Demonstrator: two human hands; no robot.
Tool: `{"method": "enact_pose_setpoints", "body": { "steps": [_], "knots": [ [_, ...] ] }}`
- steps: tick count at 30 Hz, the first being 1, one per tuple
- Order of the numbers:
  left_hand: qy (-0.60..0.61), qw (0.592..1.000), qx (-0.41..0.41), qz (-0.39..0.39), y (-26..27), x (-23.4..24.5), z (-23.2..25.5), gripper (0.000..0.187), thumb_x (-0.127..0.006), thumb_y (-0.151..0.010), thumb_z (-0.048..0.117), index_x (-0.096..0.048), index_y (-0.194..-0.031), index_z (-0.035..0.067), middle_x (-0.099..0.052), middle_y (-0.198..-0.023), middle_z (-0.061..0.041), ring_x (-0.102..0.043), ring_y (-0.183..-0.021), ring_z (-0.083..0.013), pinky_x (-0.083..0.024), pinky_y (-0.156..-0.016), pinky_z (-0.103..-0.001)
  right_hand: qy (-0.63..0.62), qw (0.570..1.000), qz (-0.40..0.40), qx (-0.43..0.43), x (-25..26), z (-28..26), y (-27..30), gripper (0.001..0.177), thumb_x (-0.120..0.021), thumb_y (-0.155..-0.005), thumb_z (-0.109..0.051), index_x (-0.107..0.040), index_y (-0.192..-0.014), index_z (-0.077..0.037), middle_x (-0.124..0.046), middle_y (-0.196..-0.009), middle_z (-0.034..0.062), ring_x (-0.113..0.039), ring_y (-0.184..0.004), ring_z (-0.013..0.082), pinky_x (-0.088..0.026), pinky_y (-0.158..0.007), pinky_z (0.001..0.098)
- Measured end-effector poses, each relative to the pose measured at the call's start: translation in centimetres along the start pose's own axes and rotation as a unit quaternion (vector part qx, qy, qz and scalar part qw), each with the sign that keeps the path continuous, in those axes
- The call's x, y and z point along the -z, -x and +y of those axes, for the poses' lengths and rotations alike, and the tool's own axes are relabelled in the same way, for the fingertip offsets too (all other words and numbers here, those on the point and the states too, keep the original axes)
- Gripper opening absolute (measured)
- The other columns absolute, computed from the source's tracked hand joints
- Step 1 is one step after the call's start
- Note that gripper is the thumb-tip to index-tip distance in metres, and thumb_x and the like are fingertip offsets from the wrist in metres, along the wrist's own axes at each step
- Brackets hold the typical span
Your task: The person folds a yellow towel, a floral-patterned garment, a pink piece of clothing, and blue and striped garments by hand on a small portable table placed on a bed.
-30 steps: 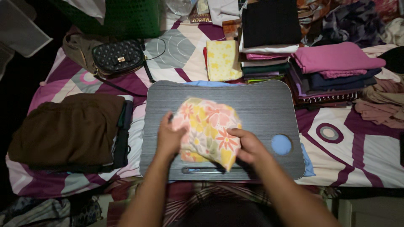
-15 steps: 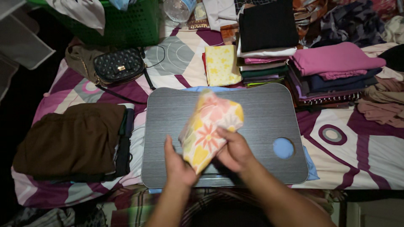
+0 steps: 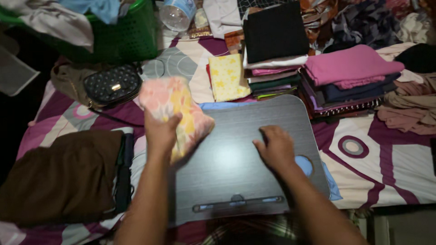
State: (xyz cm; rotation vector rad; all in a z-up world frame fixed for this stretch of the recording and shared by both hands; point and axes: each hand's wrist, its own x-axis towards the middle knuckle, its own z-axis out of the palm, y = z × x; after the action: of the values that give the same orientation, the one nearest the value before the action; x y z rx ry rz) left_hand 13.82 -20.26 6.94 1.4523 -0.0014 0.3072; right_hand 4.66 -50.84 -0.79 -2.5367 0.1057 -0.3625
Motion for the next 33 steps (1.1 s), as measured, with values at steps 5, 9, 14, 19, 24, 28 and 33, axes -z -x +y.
{"method": "enact_pose_setpoints", "body": {
  "steps": [5, 9, 14, 19, 24, 28, 33],
  "knots": [
    [-0.128, 0.985, -0.097, -0.064, -8.8, -4.8, 0.7, 0.067, -0.077, -0.077, -0.009, -0.05, -0.137, 0.001, -0.068, -0.127, -0.011, -0.069, -0.116, -0.0246, -0.054, -0.1, -0.035, 0.068, 0.994, 0.08, 0.038, -1.4, 1.5, -1.0, 0.041, -0.08, -0.08, -0.033, -0.071, -0.115, -0.013, -0.063, -0.116, 0.0128, -0.058, -0.112, 0.0346, -0.045, -0.092, 0.0502],
    [-0.004, 0.986, -0.074, -0.146, -16.2, -9.3, -2.4, 0.062, -0.076, -0.08, -0.007, -0.052, -0.137, 0.001, -0.071, -0.124, -0.011, -0.073, -0.11, -0.0248, -0.06, -0.096, -0.036, 0.039, 0.997, 0.062, 0.017, -1.5, 2.2, -1.1, 0.042, -0.079, -0.081, -0.033, -0.07, -0.117, -0.013, -0.061, -0.119, 0.0112, -0.057, -0.114, 0.0333, -0.043, -0.094, 0.0498],
    [-0.005, 0.98, 0.008, -0.2, -21.8, -13.4, -10.8, 0.065, -0.078, -0.083, 0.0, -0.051, -0.142, 0.003, -0.072, -0.128, -0.013, -0.073, -0.11, -0.0232, -0.06, -0.095, -0.036, 0.026, 0.998, 0.058, 0.003, -1.9, 3.2, -1.2, 0.044, -0.079, -0.078, -0.033, -0.07, -0.117, -0.013, -0.061, -0.121, 0.0101, -0.058, -0.114, 0.0321, -0.044, -0.095, 0.0486],
    [-0.201, 0.925, 0.27, -0.179, -21.1, -16.0, -20.5, 0.107, -0.078, -0.082, 0.012, -0.011, -0.164, 0.02, -0.067, -0.13, -0.018, -0.07, -0.109, -0.0507, -0.051, -0.087, -0.065, 0.033, 0.999, 0.025, -0.024, -2.5, 4.0, -1.8, 0.047, -0.081, -0.074, -0.035, -0.07, -0.115, -0.013, -0.061, -0.12, 0.0111, -0.057, -0.115, 0.0326, -0.043, -0.094, 0.0492],
    [-0.286, 0.941, 0.166, -0.071, -22.1, -16.8, -23.9, 0.123, -0.101, -0.079, 0.033, -0.015, -0.149, -0.016, -0.048, -0.14, -0.034, -0.058, -0.121, -0.0346, -0.055, -0.097, -0.04, 0.014, 0.999, -0.003, -0.035, -2.7, 4.6, -2.0, 0.048, -0.081, -0.076, -0.035, -0.069, -0.116, -0.012, -0.06, -0.121, 0.0089, -0.057, -0.116, 0.0302, -0.043, -0.097, 0.0481],
    [-0.12, 0.901, 0.409, -0.078, -21.7, -16.5, -22.4, 0.103, -0.086, -0.069, 0.022, -0.029, -0.146, -0.016, -0.064, -0.133, -0.028, -0.073, -0.11, -0.0342, -0.063, -0.086, -0.043, 0.017, 0.999, 0.0, -0.028, -2.8, 4.7, -2.1, 0.051, -0.081, -0.074, -0.035, -0.069, -0.117, -0.011, -0.058, -0.122, 0.0103, -0.058, -0.114, 0.0311, -0.042, -0.095, 0.0487],
    [-0.181, 0.945, 0.265, -0.058, -22.7, -14.5, -25.0, 0.086, -0.092, -0.075, 0.01, -0.039, -0.14, -0.012, -0.06, -0.13, -0.019, -0.064, -0.107, -0.0265, -0.052, -0.088, -0.035, 0.016, 1.0, -0.001, -0.021, -2.6, 4.5, -2.5, 0.05, -0.081, -0.075, -0.035, -0.069, -0.116, -0.011, -0.059, -0.121, 0.0102, -0.058, -0.113, 0.0311, -0.043, -0.095, 0.0486]
  ]
}}
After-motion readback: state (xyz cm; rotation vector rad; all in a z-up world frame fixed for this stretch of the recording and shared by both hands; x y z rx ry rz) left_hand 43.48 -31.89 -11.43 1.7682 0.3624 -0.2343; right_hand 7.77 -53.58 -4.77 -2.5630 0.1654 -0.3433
